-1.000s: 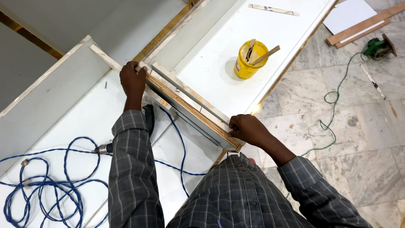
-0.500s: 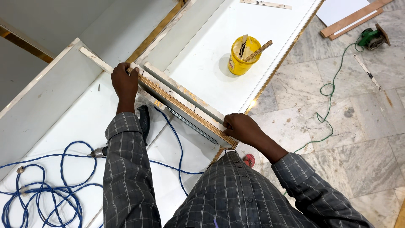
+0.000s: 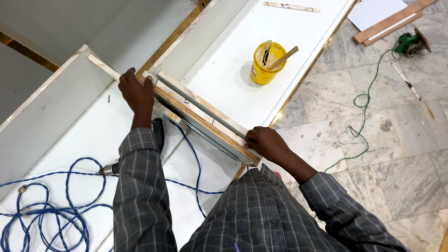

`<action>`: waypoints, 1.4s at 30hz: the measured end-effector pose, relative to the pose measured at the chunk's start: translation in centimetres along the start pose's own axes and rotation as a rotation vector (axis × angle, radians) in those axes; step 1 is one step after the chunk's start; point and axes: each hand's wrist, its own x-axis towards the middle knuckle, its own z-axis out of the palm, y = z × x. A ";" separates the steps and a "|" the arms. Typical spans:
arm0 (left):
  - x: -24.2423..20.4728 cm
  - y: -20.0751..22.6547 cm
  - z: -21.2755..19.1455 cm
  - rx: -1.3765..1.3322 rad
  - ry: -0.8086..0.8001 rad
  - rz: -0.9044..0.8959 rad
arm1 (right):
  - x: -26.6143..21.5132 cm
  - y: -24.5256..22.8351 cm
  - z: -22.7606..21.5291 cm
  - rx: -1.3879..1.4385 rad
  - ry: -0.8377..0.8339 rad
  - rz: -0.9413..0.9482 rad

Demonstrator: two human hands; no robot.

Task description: The person applies adhesive to a white plastic strip using a wooden stick and then fits the strip into a groove on a wooden frame. A coworker uses a drill to secure the frame.

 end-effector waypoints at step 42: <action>-33.2 25.2 -5.2 -0.212 -0.156 0.127 | -0.9 11.9 3.9 0.949 -0.189 -0.094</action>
